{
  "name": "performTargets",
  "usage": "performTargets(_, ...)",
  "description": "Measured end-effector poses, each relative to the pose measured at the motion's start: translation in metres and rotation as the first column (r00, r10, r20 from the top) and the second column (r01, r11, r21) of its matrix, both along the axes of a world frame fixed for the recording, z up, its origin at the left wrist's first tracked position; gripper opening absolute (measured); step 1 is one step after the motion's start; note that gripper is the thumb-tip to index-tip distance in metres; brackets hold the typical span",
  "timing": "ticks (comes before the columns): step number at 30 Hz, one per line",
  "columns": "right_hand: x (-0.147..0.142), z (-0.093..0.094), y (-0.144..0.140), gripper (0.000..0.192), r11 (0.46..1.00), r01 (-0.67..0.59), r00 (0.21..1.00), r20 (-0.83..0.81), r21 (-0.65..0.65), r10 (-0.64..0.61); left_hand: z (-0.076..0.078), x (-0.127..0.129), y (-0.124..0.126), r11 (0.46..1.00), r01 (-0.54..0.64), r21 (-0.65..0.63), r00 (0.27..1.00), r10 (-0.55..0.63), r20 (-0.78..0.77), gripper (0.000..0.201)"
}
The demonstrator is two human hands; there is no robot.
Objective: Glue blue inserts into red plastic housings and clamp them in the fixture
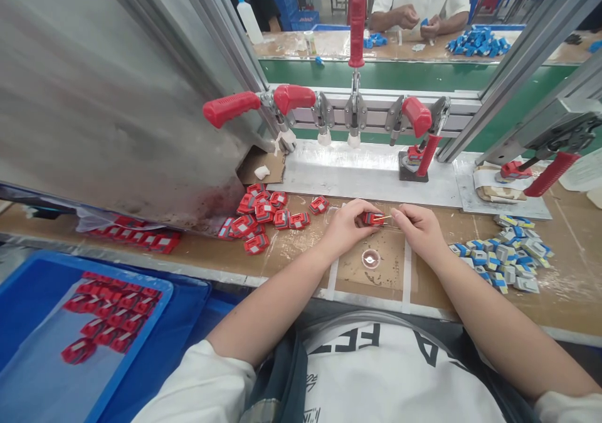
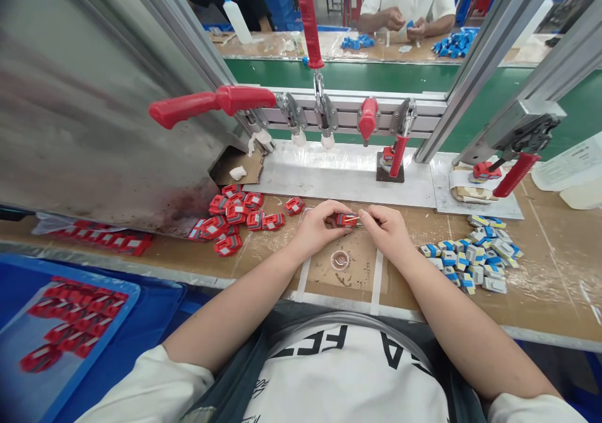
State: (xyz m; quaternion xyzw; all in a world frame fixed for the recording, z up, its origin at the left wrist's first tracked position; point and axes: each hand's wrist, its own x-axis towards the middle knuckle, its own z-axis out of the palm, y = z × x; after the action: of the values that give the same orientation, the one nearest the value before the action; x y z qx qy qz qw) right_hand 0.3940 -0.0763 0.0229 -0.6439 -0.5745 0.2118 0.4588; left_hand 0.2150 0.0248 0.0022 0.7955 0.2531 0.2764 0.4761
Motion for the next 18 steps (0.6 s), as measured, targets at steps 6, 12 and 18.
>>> performTargets(6,0.002,0.0009,-0.0009,0.046,1.0,-0.008,0.999,0.043,0.008,0.007,0.0007,0.0004,0.0004,1.0,0.01,0.017,1.0,-0.01,0.026,0.026)
performTargets(12,0.0059,-0.0015,-0.0024,0.044,0.998,0.03,0.993,0.11,0.059,-0.037,0.0,0.0008,0.001,1.0,0.006,0.015,0.999,-0.007,0.035,0.027)
performTargets(18,0.0064,0.0017,-0.0049,0.044,0.985,0.043,0.98,0.184,0.17,-0.074,0.0017,0.0008,0.0008,1.0,0.002,0.006,1.0,-0.002,0.011,0.027)
